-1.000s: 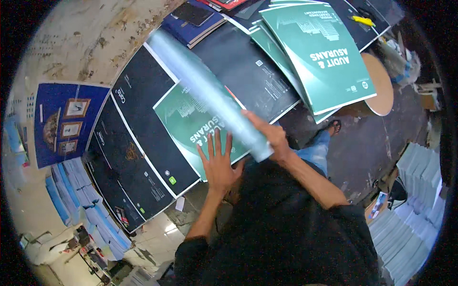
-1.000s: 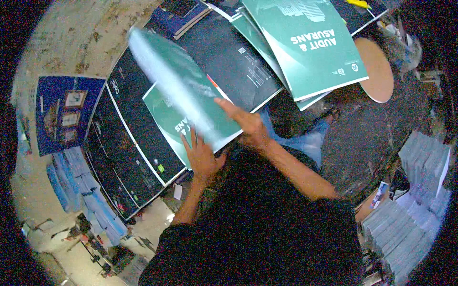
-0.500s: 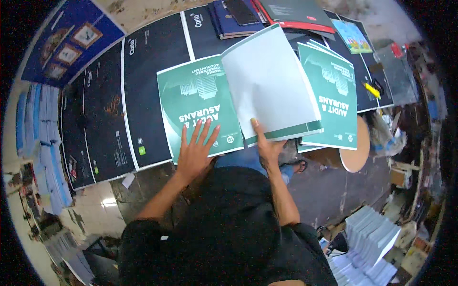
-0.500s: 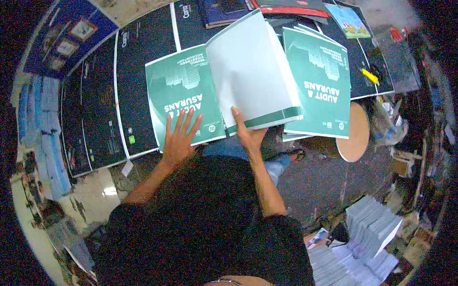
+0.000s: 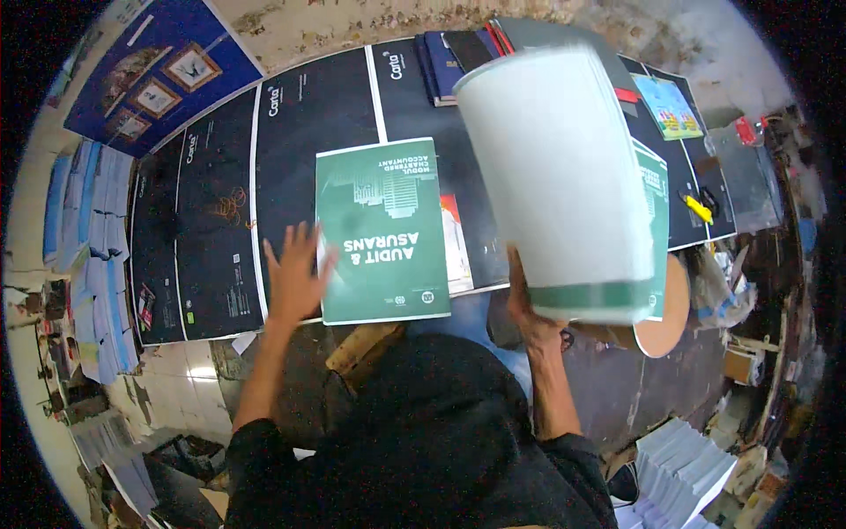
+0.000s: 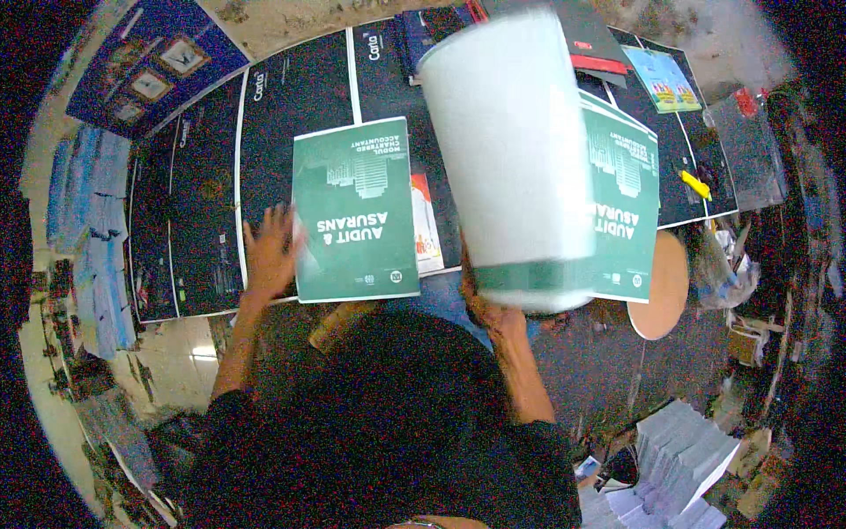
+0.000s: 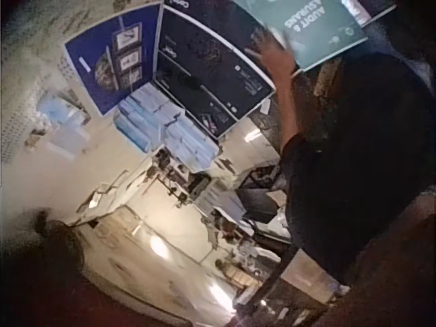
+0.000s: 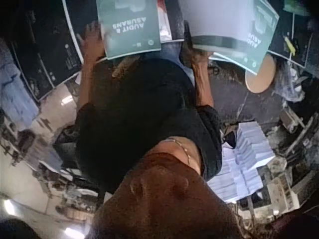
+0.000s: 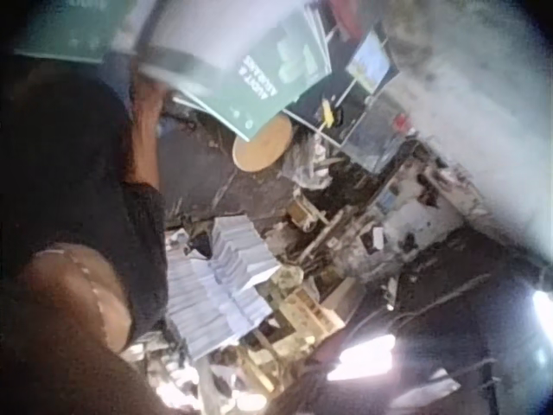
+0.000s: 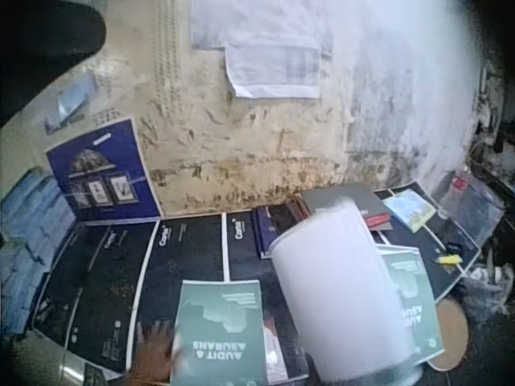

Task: The person carries a stack of booklets to a pile, brings another paper stack to the workbench, and folds and arranges the booklets into stacks by hand.

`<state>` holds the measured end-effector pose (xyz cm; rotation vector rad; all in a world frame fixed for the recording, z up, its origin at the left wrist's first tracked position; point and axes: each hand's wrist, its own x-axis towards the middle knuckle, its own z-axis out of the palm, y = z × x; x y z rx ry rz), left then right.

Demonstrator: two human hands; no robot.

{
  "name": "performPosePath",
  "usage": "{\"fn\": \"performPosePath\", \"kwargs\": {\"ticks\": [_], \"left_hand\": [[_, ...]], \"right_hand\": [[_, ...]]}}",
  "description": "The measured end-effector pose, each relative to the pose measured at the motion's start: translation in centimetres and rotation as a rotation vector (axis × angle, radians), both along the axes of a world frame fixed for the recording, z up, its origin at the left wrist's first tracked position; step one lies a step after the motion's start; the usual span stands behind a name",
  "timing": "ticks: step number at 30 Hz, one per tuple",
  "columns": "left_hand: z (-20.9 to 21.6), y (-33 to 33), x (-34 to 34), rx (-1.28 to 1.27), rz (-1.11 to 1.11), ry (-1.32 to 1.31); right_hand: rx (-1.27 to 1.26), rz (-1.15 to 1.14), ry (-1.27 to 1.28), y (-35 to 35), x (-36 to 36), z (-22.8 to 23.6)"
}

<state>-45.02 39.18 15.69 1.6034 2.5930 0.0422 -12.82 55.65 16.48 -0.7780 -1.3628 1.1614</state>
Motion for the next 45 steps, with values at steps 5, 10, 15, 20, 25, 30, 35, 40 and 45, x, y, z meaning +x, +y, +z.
{"fn": "performPosePath", "kwargs": {"ticks": [5, 10, 15, 20, 25, 30, 35, 40, 45], "left_hand": [[8.7, 3.5, -8.8, 0.917, 0.48, -0.812], [12.9, 10.4, -9.2, 0.888, 0.049, -0.489], [4.1, 18.3, -6.5, 0.491, -0.304, -0.372], [-0.5, 21.1, -5.6, 0.322, -0.329, -0.446], [0.2, 21.8, -4.8, 0.328, -0.409, -0.435], [1.9, 20.4, -5.3, 0.114, -0.354, -0.377], [8.6, 20.7, 0.1, 0.391, -0.408, -0.391], [16.9, 27.5, 8.7, 0.643, -0.599, -0.251], [24.2, 33.9, 16.9, 0.806, -0.815, -0.25]], "right_hand": [[0.97, 0.198, -0.785, -1.1, -3.0, 5.6], [0.774, 0.543, -0.999, -6.2, -6.8, -3.0], [0.802, 0.582, -0.986, -5.9, -6.6, -1.7], [0.139, 1.076, -0.937, -8.4, -3.1, 0.8], [-0.945, 1.004, 0.021, -12.0, -4.9, -6.3], [-1.106, 0.94, 0.256, -12.5, -5.3, -3.7], [-0.951, 0.634, 0.303, -12.7, -3.3, -3.3], [-0.734, 0.287, 0.204, -9.6, 1.0, 0.5], [-0.507, -0.312, -0.14, -6.8, 7.6, 2.5]]}}
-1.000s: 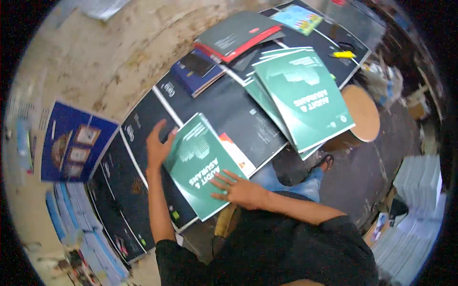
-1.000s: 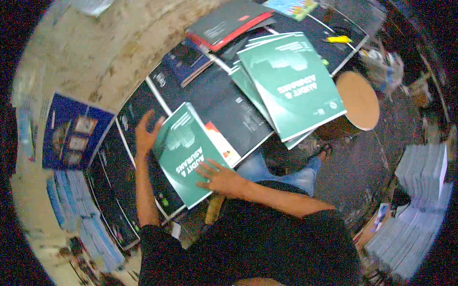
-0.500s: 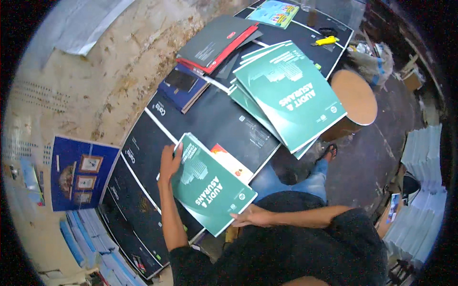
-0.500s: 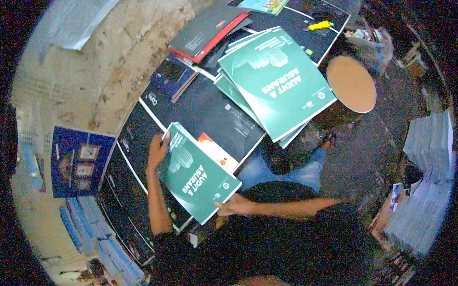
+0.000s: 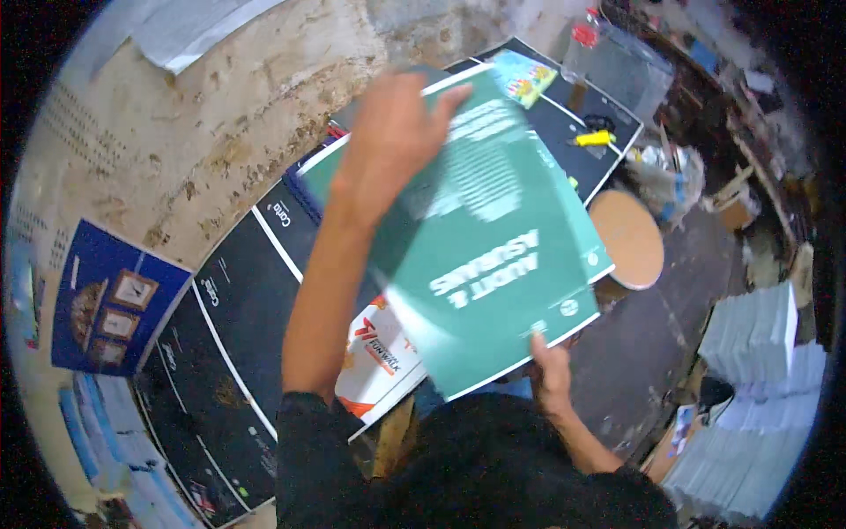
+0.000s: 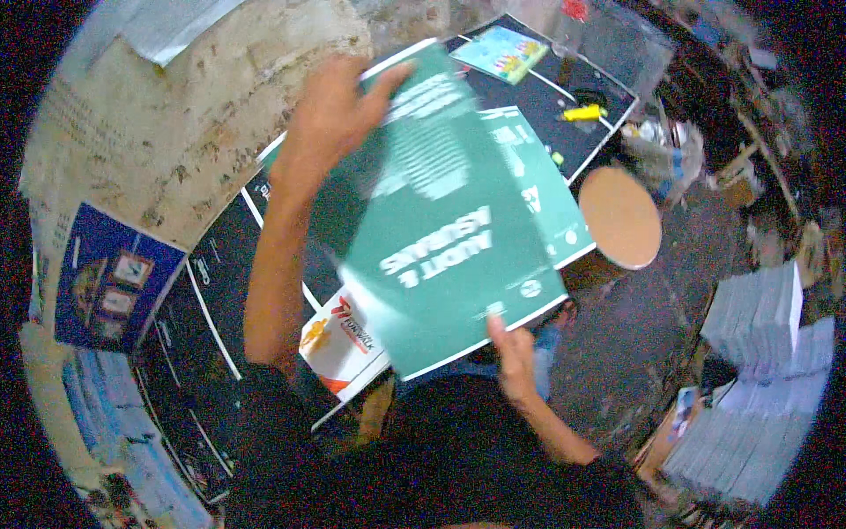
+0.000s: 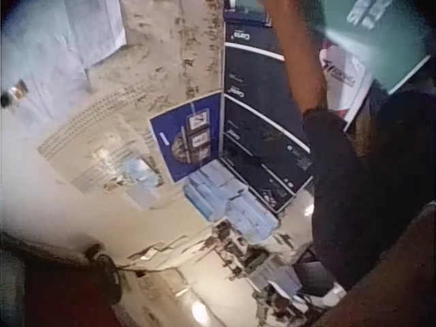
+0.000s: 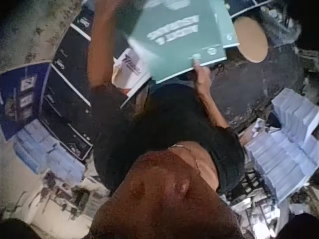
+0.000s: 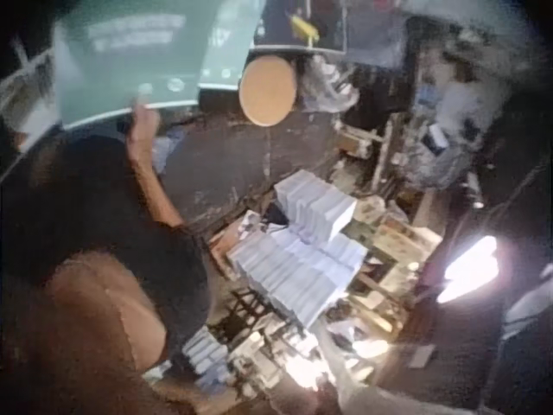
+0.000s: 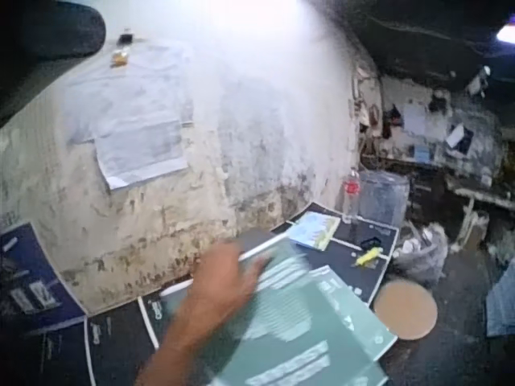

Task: The person carries a stack of booklets to a pile, brings another paper stack to the workbench, and folds and arranges the booklets into stacks by hand.

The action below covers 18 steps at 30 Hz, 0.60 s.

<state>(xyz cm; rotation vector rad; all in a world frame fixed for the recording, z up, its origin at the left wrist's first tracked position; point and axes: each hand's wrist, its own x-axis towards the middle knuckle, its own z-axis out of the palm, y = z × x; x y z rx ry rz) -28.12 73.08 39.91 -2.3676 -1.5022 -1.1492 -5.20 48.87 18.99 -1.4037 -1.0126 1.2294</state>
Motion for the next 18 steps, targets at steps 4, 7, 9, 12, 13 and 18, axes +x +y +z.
{"fn": "performPosePath", "kwargs": {"ticks": [4, 7, 9, 12, 13, 18], "left_hand": [[-2.1, -0.4, 2.5, 0.151, 0.075, -0.074], [-7.3, -3.3, -0.1, -0.013, 0.078, -0.197], [-13.4, -6.1, -5.1, -0.235, 0.203, -0.12], [-17.5, -14.1, -11.9, -0.666, 0.38, 0.104], [-18.9, -16.7, -12.9, -0.753, 0.437, 0.146], [-22.8, -22.5, -13.3, -0.769, 0.502, 0.046]], "right_hand": [[-0.053, -0.052, 0.153, 3.9, 4.6, 3.0], [-0.197, 0.073, -0.198, 5.5, 9.1, 2.8], [-0.293, 0.191, -0.32, 5.2, 10.0, 3.3], [-0.283, 0.638, -0.272, 3.5, 7.4, 8.1], [-0.267, 0.784, -0.237, 3.1, 5.7, 8.1], [0.386, 0.682, -0.581, 3.0, -5.6, 0.3]]}}
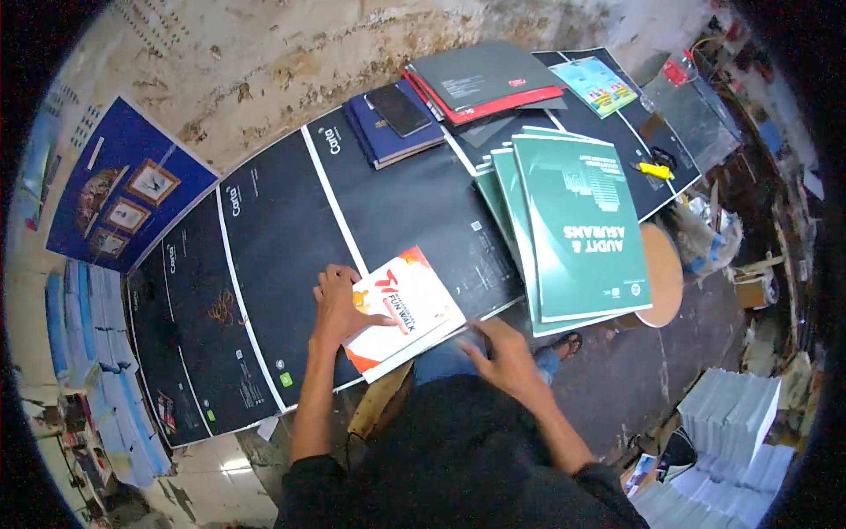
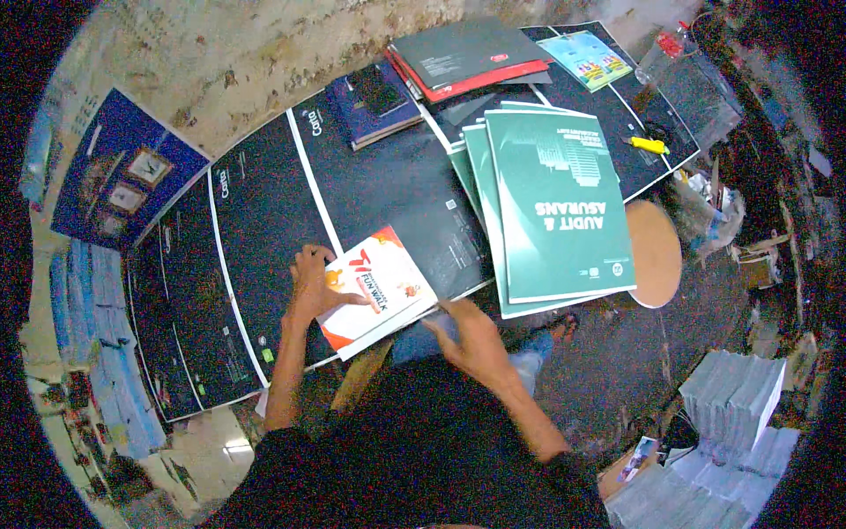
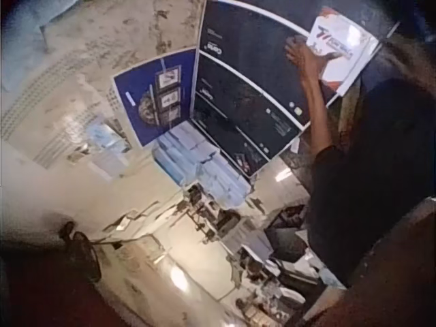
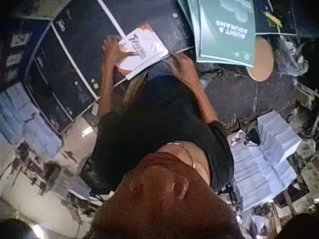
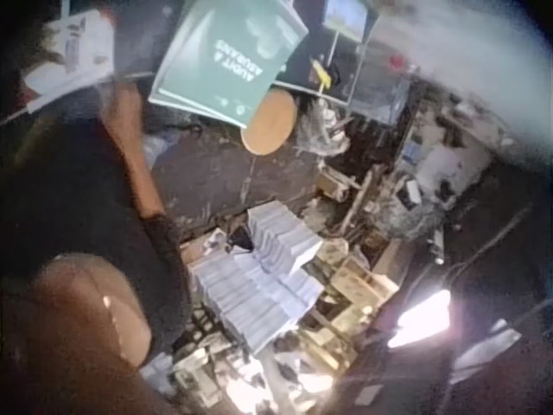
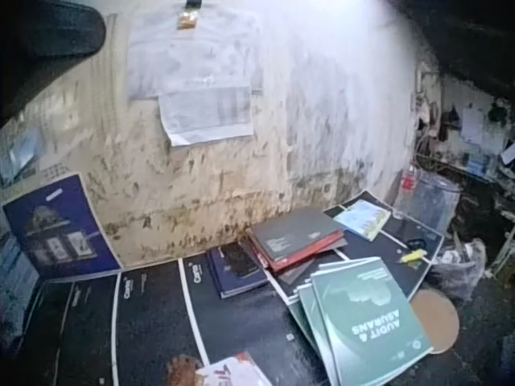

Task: The person carries a stack of booklets to a pile, brings another paper stack to the workbench, and folds and arranges the booklets into stacks by hand.

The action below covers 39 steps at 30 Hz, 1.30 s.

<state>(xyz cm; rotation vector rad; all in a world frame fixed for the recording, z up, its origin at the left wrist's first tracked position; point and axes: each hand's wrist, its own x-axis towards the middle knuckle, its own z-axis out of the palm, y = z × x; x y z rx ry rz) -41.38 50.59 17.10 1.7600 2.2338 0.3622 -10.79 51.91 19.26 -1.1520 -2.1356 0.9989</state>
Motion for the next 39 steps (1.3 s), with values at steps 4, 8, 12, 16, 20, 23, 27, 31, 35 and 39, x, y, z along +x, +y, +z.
{"fn": "performPosePath", "kwargs": {"ticks": [4, 8, 12, 16, 20, 23, 27, 31, 35, 39], "left_hand": [[0.1, -0.5, 0.3, 0.04, 0.111, -0.269], [3.0, -1.7, 1.7, 0.263, 0.134, -0.301], [5.7, -2.4, 2.4, 0.402, 0.252, -0.263], [7.6, -2.5, 3.9, 0.465, 0.236, -0.35], [8.5, -3.9, 3.7, 0.609, 0.204, -0.189], [8.8, -4.8, 3.4, 0.772, 0.091, -0.098], [5.7, -5.2, 2.6, 0.726, 0.024, -0.23], [5.8, -7.0, 2.0, 0.739, 0.049, -0.171], [5.7, -8.2, 1.7, 0.73, -0.031, -0.254], [7.2, -7.9, 0.0, 0.745, 0.039, -0.202]], "right_hand": [[0.169, -0.177, -0.003, 2.4, -5.7, -6.0], [0.058, -0.119, -0.086, 2.3, -7.1, -2.4], [-0.084, 0.029, 0.153, -0.2, -8.3, -1.8], [0.214, -0.066, 0.185, -0.7, -10.3, 0.3], [0.319, -0.25, 0.193, 1.5, -9.8, 1.7], [0.124, -0.114, 0.342, 2.2, -9.5, 0.5], [0.019, -0.09, 0.349, 2.1, -9.7, -1.4], [0.429, 0.01, 0.202, 3.7, -8.8, -0.2], [-0.395, 0.045, -0.054, 4.0, -8.7, 2.6], [-0.509, 0.115, 0.043, 5.0, -9.6, 3.9]]}}
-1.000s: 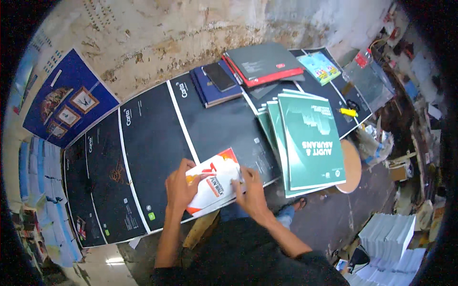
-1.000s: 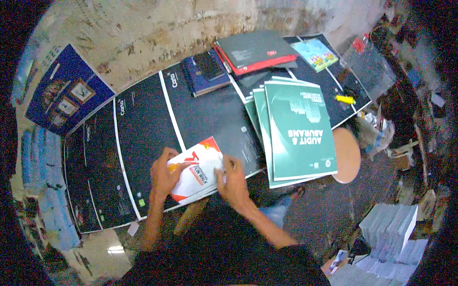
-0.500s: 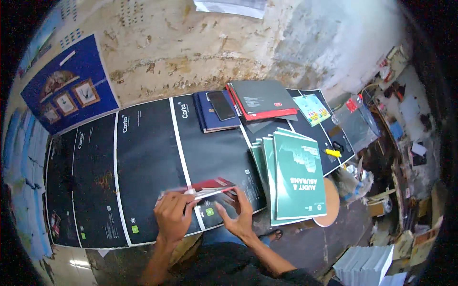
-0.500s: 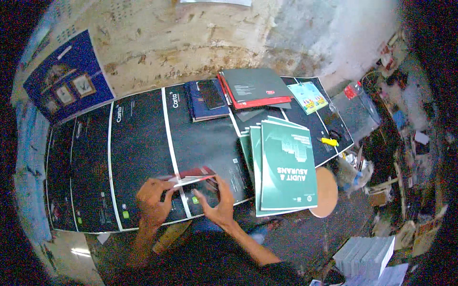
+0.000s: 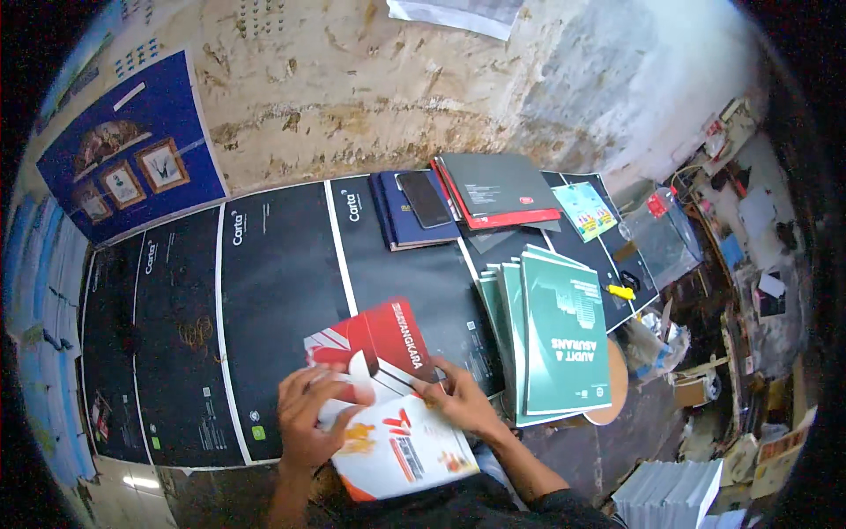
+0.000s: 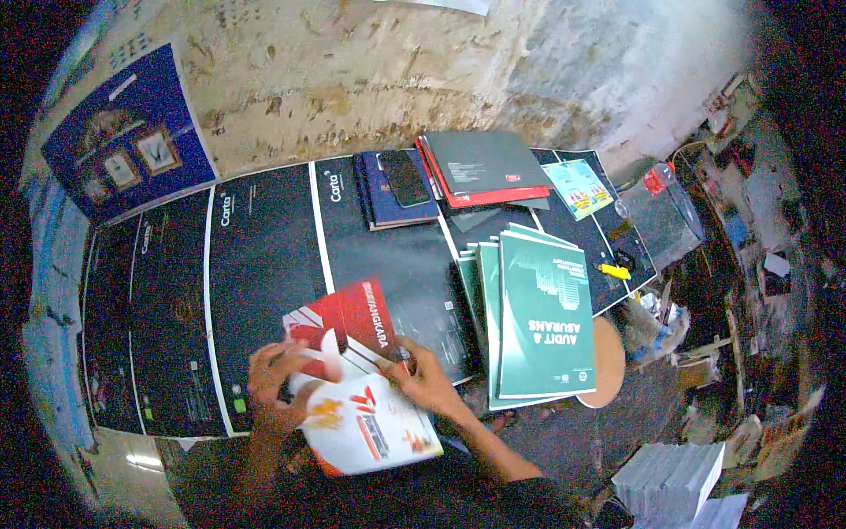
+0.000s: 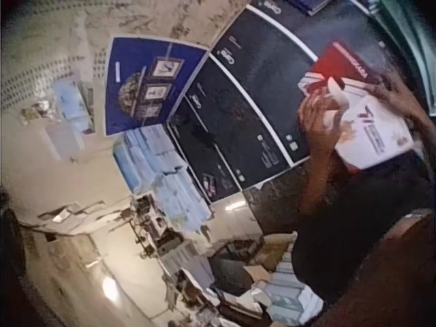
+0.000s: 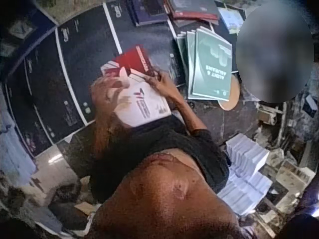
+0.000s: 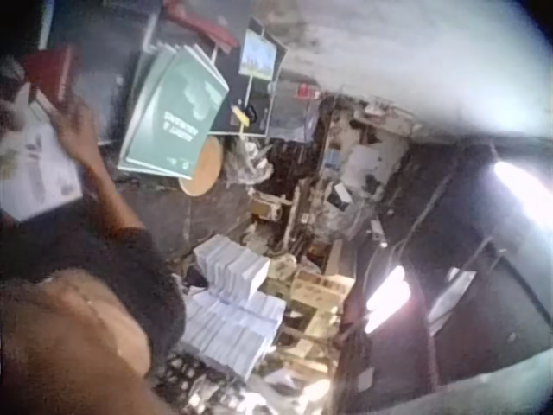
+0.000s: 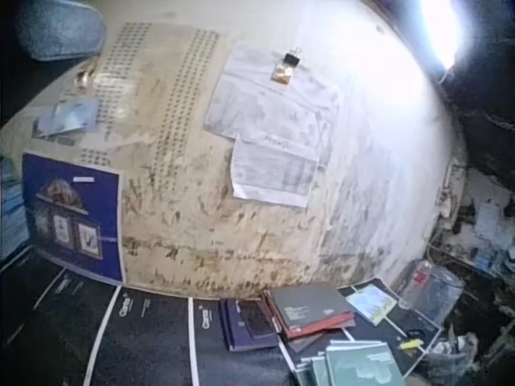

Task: The person carries a stack of booklets to a pile, brings another paper stack to the workbench, and folds and arranges the booklets into stacks by hand.

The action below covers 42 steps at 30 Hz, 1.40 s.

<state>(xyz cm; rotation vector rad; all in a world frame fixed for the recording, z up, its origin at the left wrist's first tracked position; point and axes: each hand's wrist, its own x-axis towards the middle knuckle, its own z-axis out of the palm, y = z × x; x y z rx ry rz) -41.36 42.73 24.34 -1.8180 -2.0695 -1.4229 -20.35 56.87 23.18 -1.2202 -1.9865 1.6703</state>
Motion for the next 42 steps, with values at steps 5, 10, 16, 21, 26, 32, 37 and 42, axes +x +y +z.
{"fn": "performPosePath", "kwargs": {"ticks": [5, 10, 16, 21, 26, 32, 37, 42], "left_hand": [[-8.4, -1.8, -2.8, 0.0, 0.357, -0.59], [-12.4, -1.0, -2.5, -0.431, 0.47, 0.059], [-12.5, 0.6, -2.0, -0.568, 0.437, 0.227], [-12.3, 0.6, -2.1, -0.562, 0.448, 0.216], [-11.9, 1.5, -1.5, -0.505, 0.434, 0.192], [-11.4, 7.2, -2.5, -0.225, 0.303, 0.011], [-2.8, 22.4, 4.0, -0.048, -0.345, -0.074], [0.3, 37.7, 13.3, -0.048, -0.692, 0.117]], "right_hand": [[0.473, -0.199, 0.104, 3.4, 1.7, 4.3], [0.75, -0.675, 0.368, 15.5, 3.1, 10.5], [0.61, -0.968, 0.346, 33.4, 1.6, 8.3], [0.473, -0.535, -0.114, 33.2, 4.5, 1.9], [0.836, -0.668, -0.088, 19.1, 12.9, 6.4], [0.886, -1.406, -0.058, 8.1, 21.8, 1.6], [0.225, -1.49, 0.185, -1.8, 23.5, -8.8], [-0.402, -1.408, 0.776, -4.8, 17.0, -4.8]]}}
